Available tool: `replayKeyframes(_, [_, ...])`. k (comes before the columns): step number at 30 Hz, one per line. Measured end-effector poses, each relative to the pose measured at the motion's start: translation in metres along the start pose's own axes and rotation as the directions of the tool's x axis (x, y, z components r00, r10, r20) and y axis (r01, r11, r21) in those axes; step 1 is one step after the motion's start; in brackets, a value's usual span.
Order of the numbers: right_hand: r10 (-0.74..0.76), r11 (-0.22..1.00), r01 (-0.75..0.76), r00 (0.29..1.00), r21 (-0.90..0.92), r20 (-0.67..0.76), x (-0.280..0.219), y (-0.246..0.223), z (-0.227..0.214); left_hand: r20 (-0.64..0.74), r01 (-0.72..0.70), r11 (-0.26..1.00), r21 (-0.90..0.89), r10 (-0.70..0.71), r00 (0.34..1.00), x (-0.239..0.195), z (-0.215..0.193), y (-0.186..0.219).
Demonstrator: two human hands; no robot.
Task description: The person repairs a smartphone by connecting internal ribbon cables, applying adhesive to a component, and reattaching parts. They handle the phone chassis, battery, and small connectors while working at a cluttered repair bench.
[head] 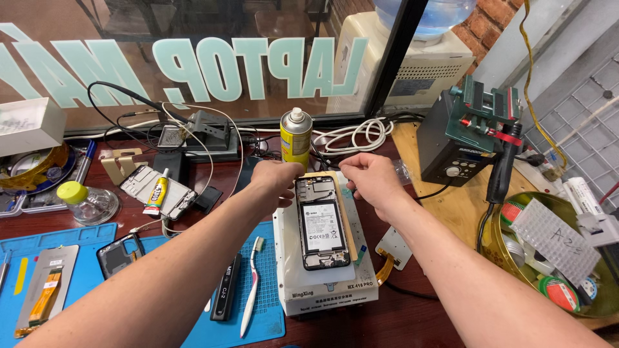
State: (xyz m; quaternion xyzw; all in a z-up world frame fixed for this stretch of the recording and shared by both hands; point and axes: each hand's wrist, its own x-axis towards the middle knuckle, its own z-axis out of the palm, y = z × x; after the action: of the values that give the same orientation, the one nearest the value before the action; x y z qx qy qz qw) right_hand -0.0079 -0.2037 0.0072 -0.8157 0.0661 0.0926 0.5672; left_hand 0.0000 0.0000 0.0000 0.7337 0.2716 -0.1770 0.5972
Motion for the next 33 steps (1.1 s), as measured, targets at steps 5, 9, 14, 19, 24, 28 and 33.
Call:
replayKeyframes(5, [0.013,0.998,-0.012,1.0,-0.062,0.017,-0.019,0.002,-0.012,0.073,-0.11,0.994,0.005,0.11,0.991,-0.017,-0.027,-0.01])
replayKeyframes(9, [-0.058,0.988,0.061,0.998,-0.145,0.027,-0.042,0.007,-0.008,0.111,-0.187,0.978,0.09,0.176,0.978,-0.043,-0.04,-0.029])
replayKeyframes(14, [-0.238,0.917,0.224,0.971,-0.33,-0.005,-0.06,0.017,0.007,0.162,-0.3,0.921,0.25,0.266,0.95,-0.07,-0.036,-0.051])
replayKeyframes(19, [-0.201,0.929,0.206,0.978,-0.308,0.049,-0.062,0.024,0.011,0.138,-0.226,0.967,0.115,0.21,0.968,-0.072,-0.036,-0.055])
replayKeyframes(24, [-0.086,0.975,0.099,0.993,-0.199,0.076,-0.063,0.024,0.01,0.059,-0.176,0.96,0.219,0.167,0.984,-0.079,-0.021,-0.048])
replayKeyframes(28, [-0.169,0.945,0.184,0.982,-0.269,0.078,-0.061,0.024,0.009,0.024,-0.173,0.935,0.31,0.175,0.984,-0.089,-0.01,-0.043])
replayKeyframes(33, [-0.179,0.923,0.194,0.981,-0.333,0.077,-0.062,0.026,0.009,0.016,-0.127,0.943,0.308,0.128,0.992,-0.092,-0.007,-0.04])
